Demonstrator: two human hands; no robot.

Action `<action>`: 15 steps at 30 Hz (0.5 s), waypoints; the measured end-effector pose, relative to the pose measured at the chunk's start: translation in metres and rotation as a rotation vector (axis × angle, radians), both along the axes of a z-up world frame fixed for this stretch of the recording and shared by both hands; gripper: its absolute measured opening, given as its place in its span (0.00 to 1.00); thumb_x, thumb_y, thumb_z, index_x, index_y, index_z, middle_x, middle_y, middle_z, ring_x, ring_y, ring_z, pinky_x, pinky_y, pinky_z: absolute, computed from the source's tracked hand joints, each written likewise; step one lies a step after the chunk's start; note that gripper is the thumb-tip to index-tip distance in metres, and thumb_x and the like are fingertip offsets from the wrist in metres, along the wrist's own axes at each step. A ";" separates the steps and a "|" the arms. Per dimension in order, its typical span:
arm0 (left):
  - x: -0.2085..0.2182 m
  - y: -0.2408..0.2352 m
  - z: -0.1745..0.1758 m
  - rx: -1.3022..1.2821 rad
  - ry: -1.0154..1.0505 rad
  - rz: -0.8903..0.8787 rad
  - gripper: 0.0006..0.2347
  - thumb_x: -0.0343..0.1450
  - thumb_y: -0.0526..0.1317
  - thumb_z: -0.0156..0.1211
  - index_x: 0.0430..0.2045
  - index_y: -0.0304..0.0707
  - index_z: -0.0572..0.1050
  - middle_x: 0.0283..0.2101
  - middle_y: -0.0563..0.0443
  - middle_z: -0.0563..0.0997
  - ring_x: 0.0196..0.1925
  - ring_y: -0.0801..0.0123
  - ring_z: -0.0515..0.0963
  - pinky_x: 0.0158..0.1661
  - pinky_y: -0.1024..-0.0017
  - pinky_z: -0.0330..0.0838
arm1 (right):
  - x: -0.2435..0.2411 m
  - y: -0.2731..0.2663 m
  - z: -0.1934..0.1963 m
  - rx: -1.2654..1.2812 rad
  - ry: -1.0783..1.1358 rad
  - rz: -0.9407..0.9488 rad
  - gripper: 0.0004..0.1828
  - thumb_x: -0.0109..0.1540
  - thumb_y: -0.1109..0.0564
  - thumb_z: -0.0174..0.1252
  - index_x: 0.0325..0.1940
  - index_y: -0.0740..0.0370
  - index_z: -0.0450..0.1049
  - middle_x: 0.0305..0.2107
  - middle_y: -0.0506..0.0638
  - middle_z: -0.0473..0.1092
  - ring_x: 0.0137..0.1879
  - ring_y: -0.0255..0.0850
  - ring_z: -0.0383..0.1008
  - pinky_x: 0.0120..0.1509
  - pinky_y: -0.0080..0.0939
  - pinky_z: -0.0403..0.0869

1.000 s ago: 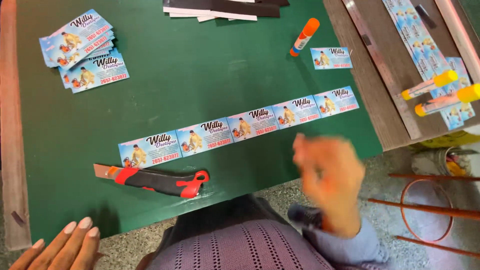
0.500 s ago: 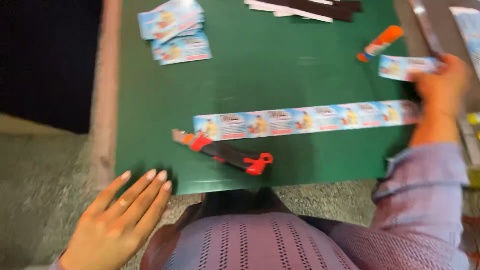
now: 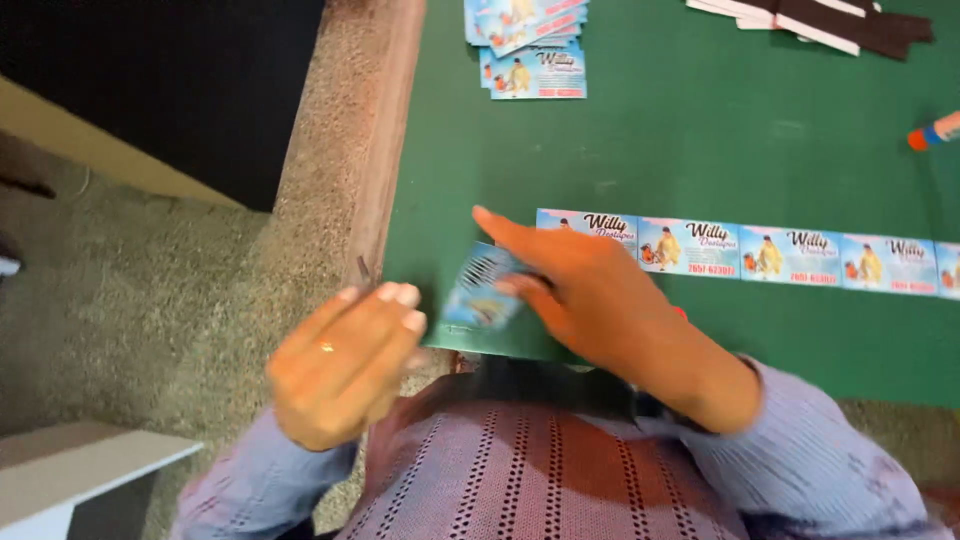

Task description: Cut printed cards from a strip using a utility knife and ruler

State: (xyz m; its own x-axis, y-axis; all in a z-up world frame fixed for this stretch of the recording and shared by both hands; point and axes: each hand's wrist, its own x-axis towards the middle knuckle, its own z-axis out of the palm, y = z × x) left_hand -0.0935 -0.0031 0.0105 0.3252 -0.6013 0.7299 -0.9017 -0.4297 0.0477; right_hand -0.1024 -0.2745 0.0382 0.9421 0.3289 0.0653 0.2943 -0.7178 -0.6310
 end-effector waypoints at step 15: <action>0.035 0.001 -0.058 0.297 0.105 -0.088 0.27 0.73 0.62 0.54 0.57 0.41 0.74 0.64 0.42 0.73 0.68 0.49 0.72 0.66 0.45 0.62 | -0.089 -0.067 -0.038 -0.232 -0.500 -0.626 0.18 0.63 0.66 0.57 0.58 0.60 0.77 0.50 0.55 0.74 0.51 0.54 0.74 0.57 0.55 0.66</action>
